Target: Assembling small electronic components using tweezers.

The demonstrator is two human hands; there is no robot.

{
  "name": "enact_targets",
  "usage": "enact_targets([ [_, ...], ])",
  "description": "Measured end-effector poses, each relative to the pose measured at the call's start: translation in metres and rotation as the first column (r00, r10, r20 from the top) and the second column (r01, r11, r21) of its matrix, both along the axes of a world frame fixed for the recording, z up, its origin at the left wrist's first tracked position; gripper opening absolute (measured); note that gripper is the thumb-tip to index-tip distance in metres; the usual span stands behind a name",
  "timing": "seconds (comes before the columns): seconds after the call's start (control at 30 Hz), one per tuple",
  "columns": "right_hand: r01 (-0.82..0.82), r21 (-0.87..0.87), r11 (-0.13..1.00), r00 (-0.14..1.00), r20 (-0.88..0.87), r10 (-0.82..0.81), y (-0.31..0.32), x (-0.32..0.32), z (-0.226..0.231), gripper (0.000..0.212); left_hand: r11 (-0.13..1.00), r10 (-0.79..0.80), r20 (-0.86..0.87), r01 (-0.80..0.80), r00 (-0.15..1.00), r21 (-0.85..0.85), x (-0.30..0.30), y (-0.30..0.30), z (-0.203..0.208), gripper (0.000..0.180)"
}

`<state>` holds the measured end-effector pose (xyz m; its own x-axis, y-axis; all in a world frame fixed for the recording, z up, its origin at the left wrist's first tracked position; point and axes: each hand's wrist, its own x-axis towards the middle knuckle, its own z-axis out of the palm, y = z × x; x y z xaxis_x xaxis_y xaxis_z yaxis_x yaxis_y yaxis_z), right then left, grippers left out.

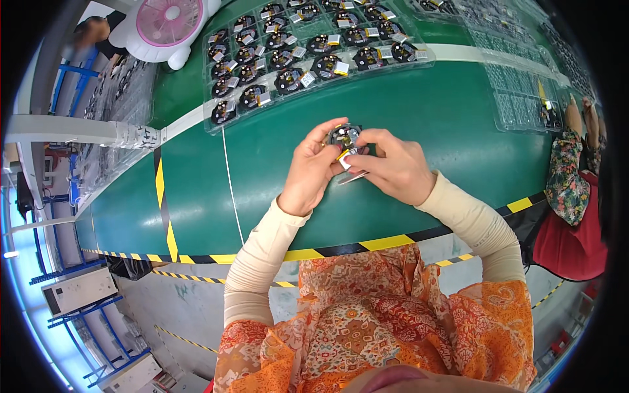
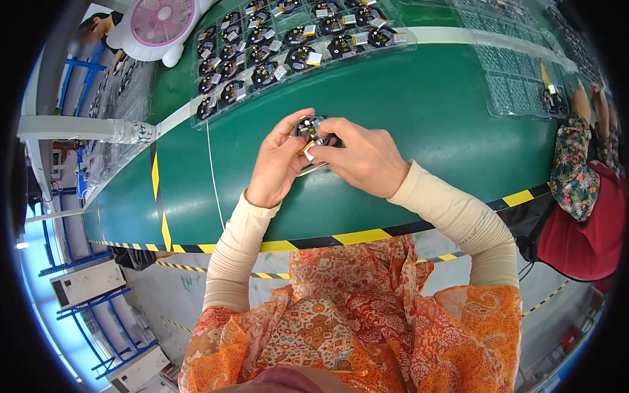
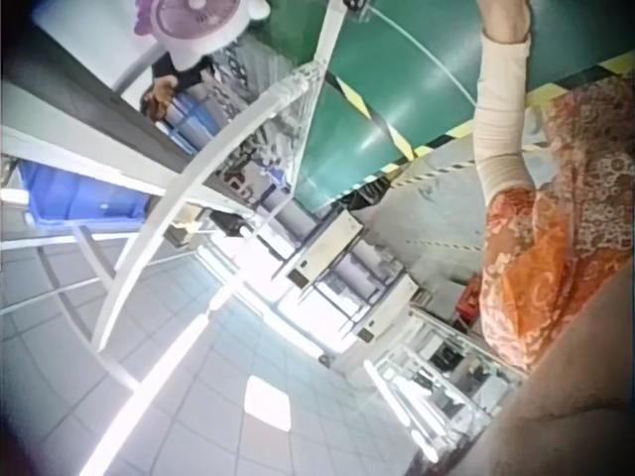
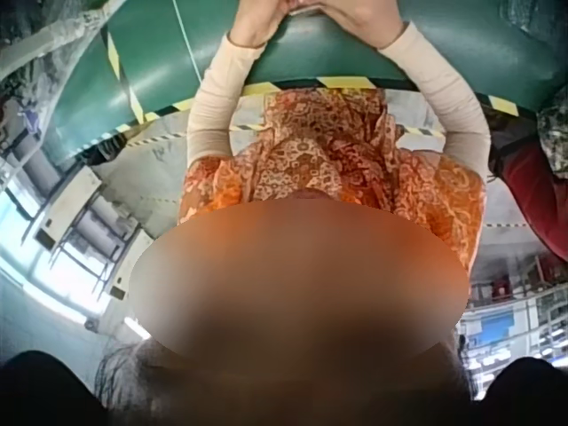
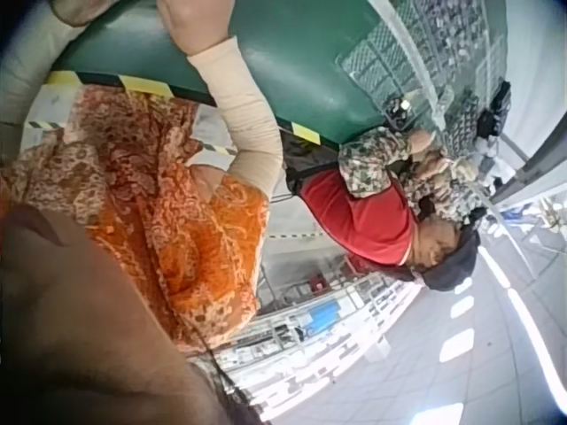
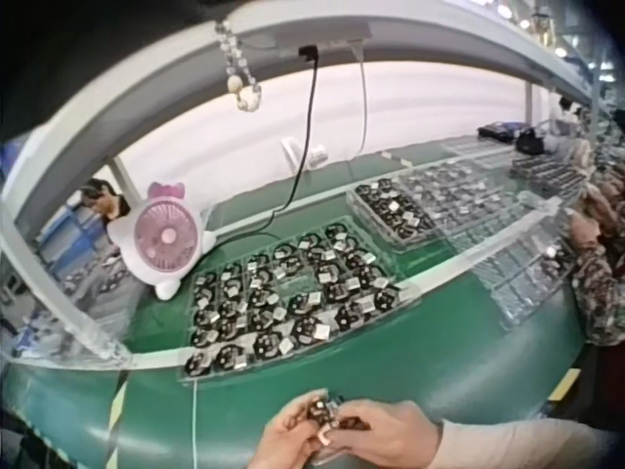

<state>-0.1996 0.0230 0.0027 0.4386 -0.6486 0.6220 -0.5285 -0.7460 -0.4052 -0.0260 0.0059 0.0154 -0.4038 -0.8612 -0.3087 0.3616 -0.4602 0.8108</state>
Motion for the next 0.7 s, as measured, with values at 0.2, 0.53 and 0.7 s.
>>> enact_targets([
  [0.2,0.007,0.036,0.999,0.960,0.278,-0.017,-0.006,-0.002,-0.005,0.025,0.994,-0.105,-0.127,0.109,0.986,0.022,0.001,0.000,-0.002,0.034],
  [0.53,0.055,0.420,0.906,0.869,0.426,-0.251,-0.008,0.000,0.010,0.026,0.996,-0.082,-0.106,0.085,0.991,0.021,0.006,-0.006,-0.002,0.037],
  [0.7,0.045,0.534,0.844,0.844,0.432,-0.318,-0.009,0.002,0.005,0.016,1.000,0.002,-0.013,-0.002,1.000,-0.014,0.003,-0.003,-0.001,0.031],
])
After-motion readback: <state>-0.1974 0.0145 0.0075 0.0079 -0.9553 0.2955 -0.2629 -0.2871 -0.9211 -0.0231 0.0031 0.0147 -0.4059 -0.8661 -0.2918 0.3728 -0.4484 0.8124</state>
